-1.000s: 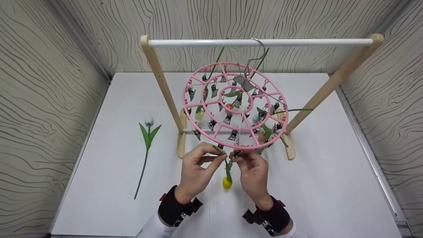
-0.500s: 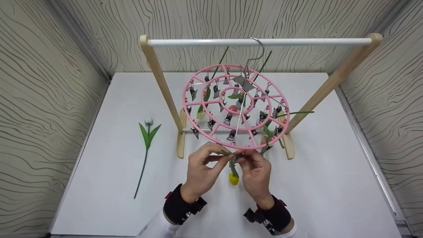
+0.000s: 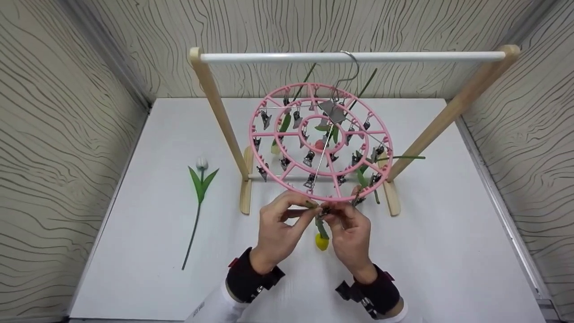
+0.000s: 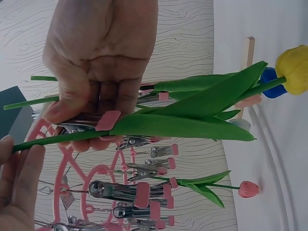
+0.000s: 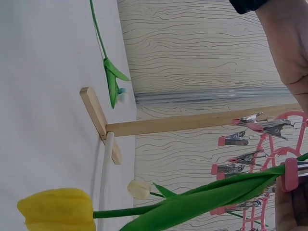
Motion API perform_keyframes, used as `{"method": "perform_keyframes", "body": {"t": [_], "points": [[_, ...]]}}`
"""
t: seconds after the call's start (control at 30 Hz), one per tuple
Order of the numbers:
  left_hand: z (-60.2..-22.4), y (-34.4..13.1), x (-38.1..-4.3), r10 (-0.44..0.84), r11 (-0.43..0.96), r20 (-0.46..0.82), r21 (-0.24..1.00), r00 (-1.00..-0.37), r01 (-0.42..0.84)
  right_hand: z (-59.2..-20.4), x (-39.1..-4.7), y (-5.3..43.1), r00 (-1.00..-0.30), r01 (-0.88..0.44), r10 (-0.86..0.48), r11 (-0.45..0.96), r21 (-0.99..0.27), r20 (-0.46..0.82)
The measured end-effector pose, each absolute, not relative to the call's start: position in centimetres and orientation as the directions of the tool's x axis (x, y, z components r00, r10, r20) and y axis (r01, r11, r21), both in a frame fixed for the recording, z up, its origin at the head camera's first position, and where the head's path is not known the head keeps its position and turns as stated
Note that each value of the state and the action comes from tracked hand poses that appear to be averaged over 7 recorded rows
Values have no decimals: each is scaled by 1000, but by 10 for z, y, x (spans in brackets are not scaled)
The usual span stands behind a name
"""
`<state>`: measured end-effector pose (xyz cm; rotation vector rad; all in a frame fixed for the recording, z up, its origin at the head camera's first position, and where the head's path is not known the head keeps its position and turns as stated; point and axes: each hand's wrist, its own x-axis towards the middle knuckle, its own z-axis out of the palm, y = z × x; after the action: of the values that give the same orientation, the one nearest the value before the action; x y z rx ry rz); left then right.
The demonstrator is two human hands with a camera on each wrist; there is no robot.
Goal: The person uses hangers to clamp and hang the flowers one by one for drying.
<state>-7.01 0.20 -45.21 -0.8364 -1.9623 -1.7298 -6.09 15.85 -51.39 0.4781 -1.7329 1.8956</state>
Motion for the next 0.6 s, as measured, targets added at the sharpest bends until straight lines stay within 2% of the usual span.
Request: {"method": "perform_keyframes", "body": {"t": [0.23,0.6], "points": [[-454,-1,-71,188,57,639,751,-746,658,-517,-58,165,-821,-569,89,-67,-819,563],[-461,-15,-69,188,121,630,746,-753,655,-520,-59,176,-792,-609,98,-62,-791,603]]}}
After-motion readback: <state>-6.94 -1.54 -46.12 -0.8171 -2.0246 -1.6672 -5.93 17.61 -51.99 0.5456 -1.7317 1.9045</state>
